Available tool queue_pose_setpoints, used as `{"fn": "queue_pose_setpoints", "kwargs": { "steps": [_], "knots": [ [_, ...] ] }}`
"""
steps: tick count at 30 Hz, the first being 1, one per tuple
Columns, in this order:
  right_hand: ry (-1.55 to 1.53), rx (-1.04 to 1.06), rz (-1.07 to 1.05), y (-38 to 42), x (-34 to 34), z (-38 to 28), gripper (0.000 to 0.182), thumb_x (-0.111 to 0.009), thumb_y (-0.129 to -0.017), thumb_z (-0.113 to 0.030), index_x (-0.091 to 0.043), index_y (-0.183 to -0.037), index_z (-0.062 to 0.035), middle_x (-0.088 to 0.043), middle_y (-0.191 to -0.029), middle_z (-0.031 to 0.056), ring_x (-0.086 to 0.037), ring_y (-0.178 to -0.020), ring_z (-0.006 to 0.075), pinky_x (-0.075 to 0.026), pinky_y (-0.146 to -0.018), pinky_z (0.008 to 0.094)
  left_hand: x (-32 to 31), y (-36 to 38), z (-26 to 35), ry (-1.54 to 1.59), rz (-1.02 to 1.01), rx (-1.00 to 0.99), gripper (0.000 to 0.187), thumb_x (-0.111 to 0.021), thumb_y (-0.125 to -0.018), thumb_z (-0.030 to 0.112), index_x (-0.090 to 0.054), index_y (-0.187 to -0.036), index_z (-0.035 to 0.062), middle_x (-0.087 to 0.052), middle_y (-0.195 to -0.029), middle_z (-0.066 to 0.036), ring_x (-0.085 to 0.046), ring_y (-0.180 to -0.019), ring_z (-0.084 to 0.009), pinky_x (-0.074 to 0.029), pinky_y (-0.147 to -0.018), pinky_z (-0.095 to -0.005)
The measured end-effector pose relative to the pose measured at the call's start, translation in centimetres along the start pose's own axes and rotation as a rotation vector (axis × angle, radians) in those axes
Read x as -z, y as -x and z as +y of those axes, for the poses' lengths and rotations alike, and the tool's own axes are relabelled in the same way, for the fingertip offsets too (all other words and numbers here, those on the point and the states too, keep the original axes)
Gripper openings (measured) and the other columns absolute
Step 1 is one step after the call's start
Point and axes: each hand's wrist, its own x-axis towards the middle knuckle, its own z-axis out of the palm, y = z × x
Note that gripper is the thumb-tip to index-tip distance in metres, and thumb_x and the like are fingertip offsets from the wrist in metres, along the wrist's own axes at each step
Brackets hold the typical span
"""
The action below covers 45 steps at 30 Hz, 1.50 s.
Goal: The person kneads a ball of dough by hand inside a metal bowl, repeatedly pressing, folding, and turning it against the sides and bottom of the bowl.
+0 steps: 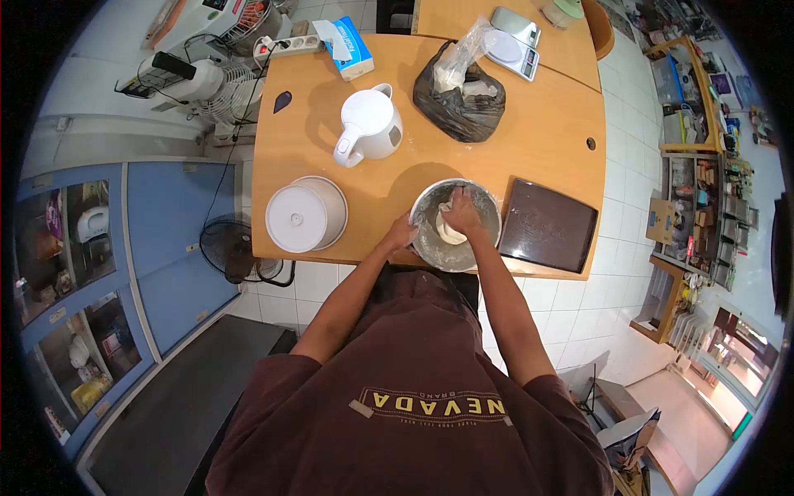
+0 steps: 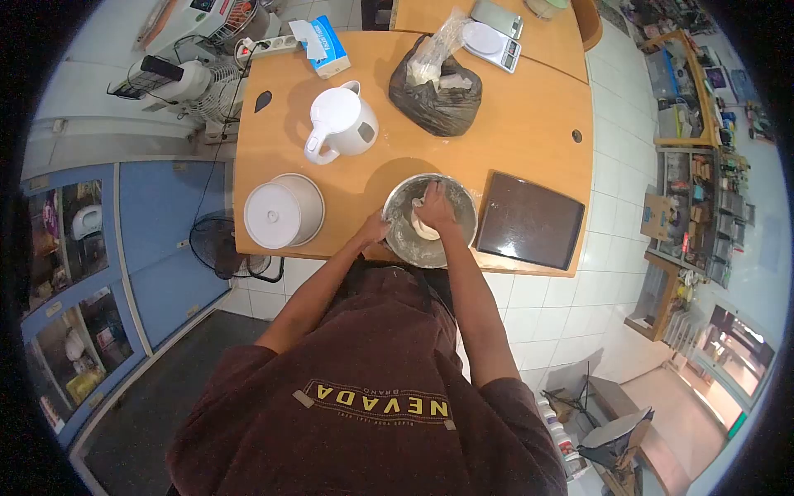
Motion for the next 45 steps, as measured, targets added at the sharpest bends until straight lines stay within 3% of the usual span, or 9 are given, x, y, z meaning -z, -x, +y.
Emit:
{"fn": "queue_pose_setpoints", "kwargs": {
  "steps": [3, 6, 9, 15, 21, 27, 33, 36, 45],
  "knots": [
    [0.154, 0.023, -0.290, 0.3, 2.5, -2.4, 0.062, -0.074, -0.072, -0.035, -0.049, -0.122, -0.0084, -0.044, -0.131, 0.0335, -0.043, -0.127, 0.0492, -0.041, -0.103, 0.0560, -0.1, -0.3, -0.4, -0.028, 0.041, -0.035, 0.062, -0.060, -0.077, 0.002, -0.045, -0.137, 0.0015, -0.057, -0.130, -0.022, -0.053, -0.122, -0.0337, -0.038, -0.105, -0.0400],
    [0.365, 0.250, -0.361, 0.2, 2.5, -2.5, 0.063, -0.078, -0.067, -0.030, -0.050, -0.119, -0.0086, -0.047, -0.130, 0.0302, -0.043, -0.127, 0.0489, -0.040, -0.104, 0.0547, 0.1, -0.2, -0.2, -0.041, 0.029, 0.003, 0.062, -0.062, -0.076, 0.005, -0.047, -0.136, 0.0022, -0.059, -0.127, -0.022, -0.055, -0.119, -0.0351, -0.041, -0.102, -0.0407],
    [0.204, 0.279, -0.398, 0.2, 4.1, -3.3, 0.062, -0.081, -0.063, -0.025, -0.051, -0.116, -0.0123, -0.053, -0.124, 0.0250, -0.046, -0.121, 0.0486, -0.038, -0.104, 0.0536, 0.0, -0.1, 0.1, -0.100, 0.089, -0.085, 0.059, -0.062, -0.077, 0.007, -0.049, -0.134, 0.0031, -0.062, -0.123, -0.021, -0.058, -0.115, -0.0349, -0.044, -0.099, -0.0416],
    [0.038, 0.372, -0.352, -1.0, 3.8, -1.9, 0.058, -0.078, -0.061, -0.020, -0.051, -0.111, -0.0115, -0.050, -0.124, 0.0205, -0.044, -0.123, 0.0448, -0.037, -0.106, 0.0498, 0.7, -0.7, -0.7, 0.029, 0.002, 0.003, 0.054, -0.053, -0.086, 0.000, -0.043, -0.139, 0.0037, -0.060, -0.126, -0.019, -0.060, -0.112, -0.0289, -0.047, -0.095, -0.0393],
    [0.194, 0.444, -0.100, 3.7, 4.2, -3.4, 0.055, -0.071, -0.071, -0.019, -0.048, -0.121, -0.0122, -0.043, -0.136, 0.0193, -0.034, -0.133, 0.0407, -0.026, -0.109, 0.0612, 0.0, 1.2, 2.9, 0.010, 0.171, 0.034, 0.051, -0.056, -0.085, 0.003, -0.049, -0.135, 0.0055, -0.064, -0.119, -0.020, -0.062, -0.111, -0.0317, -0.047, -0.094, -0.0413],
    [0.576, 0.343, -0.140, 8.6, 3.6, -3.2, 0.076, -0.059, -0.089, -0.032, -0.020, -0.154, -0.0227, -0.019, -0.157, 0.0164, -0.014, -0.144, 0.0439, -0.009, -0.108, 0.0747, 0.2, 0.7, 2.1, -0.179, 0.187, -0.086, 0.056, -0.056, -0.085, 0.002, -0.044, -0.140, 0.0072, -0.063, -0.119, -0.024, -0.064, -0.107, -0.0341, -0.052, -0.088, -0.0422],
    [0.498, 0.236, -0.185, 10.0, 1.1, -1.6, 0.070, -0.038, -0.098, -0.054, -0.009, -0.156, -0.0288, 0.001, -0.162, 0.0139, 0.002, -0.146, 0.0473, -0.006, -0.107, 0.0754, 0.1, 0.9, 2.6, -0.002, 0.126, 0.141, 0.060, -0.058, -0.083, 0.003, -0.042, -0.141, 0.0065, -0.062, -0.120, -0.026, -0.061, -0.109, -0.0399, -0.048, -0.095, -0.0425],
    [0.496, 0.210, -0.139, 8.8, -0.7, -1.3, 0.070, -0.036, -0.097, -0.057, -0.008, -0.156, -0.0303, 0.006, -0.162, 0.0126, 0.004, -0.145, 0.0494, -0.004, -0.106, 0.0766, 0.1, -0.9, -2.3, 0.041, 0.128, 0.007, 0.059, -0.061, -0.082, 0.004, -0.043, -0.139, 0.0043, -0.061, -0.122, -0.025, -0.059, -0.112, -0.0404, -0.046, -0.097, -0.0424],
    [0.430, -0.042, -0.281, 4.3, -0.9, -4.0, 0.089, -0.055, -0.090, -0.055, 0.000, -0.155, -0.0307, 0.012, -0.162, 0.0124, 0.005, -0.144, 0.0512, -0.008, -0.102, 0.0806, 0.1, 0.6, 0.4, -0.126, 0.110, -0.056, 0.057, -0.060, -0.083, 0.004, -0.043, -0.137, 0.0024, -0.060, -0.124, -0.023, -0.059, -0.114, -0.0361, -0.044, -0.099, -0.0410]
  ]
}}
